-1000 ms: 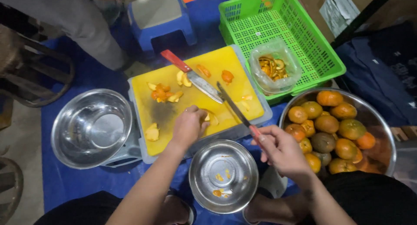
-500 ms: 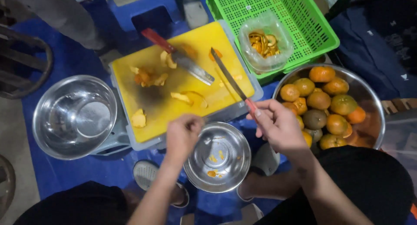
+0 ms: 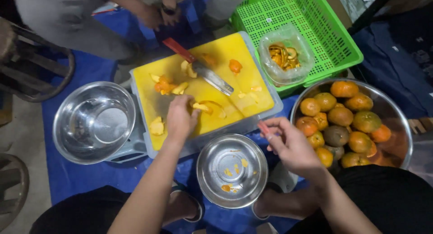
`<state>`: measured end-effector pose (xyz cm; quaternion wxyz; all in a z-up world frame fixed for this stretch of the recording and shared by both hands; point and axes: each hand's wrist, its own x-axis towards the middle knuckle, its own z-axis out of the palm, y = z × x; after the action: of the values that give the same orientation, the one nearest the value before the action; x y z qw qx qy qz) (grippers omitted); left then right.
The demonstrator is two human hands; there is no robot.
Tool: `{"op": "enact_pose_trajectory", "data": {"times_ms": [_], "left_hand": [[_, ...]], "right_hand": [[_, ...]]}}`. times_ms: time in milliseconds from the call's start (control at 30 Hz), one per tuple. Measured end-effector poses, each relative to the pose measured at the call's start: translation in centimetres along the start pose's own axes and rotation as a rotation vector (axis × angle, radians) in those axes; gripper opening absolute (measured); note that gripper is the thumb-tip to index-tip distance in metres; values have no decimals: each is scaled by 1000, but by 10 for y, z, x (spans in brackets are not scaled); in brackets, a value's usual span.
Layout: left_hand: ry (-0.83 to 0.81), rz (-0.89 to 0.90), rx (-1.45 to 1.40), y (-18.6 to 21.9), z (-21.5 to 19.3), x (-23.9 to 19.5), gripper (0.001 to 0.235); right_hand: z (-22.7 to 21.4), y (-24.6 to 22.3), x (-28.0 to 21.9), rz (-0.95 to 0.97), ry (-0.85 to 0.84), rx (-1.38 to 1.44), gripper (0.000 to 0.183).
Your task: The person peels and slices small orange fruits on a yellow cutting board using a knife. The person places the peeled fruit into a metal bowl and discards the peels into a green basket. Another person is also peeling fruit nearby.
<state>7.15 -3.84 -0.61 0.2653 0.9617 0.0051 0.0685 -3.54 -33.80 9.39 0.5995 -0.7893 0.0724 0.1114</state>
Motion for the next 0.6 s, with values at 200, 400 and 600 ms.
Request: {"op": "enact_pose_trajectory", "data": {"times_ms": [200,400,600], "left_hand": [[-114,-167,-162,-17,9,18,11],[-372,-12,-122,-43,-18,28,11],[-394,51,-140,-28,-13,26,22]], "right_hand": [[2,-28,-2,33,-79,-399,35],[1,-24,0,-22,-121,-622,28],[13,-1,10,-154,-108,-846,23]]}}
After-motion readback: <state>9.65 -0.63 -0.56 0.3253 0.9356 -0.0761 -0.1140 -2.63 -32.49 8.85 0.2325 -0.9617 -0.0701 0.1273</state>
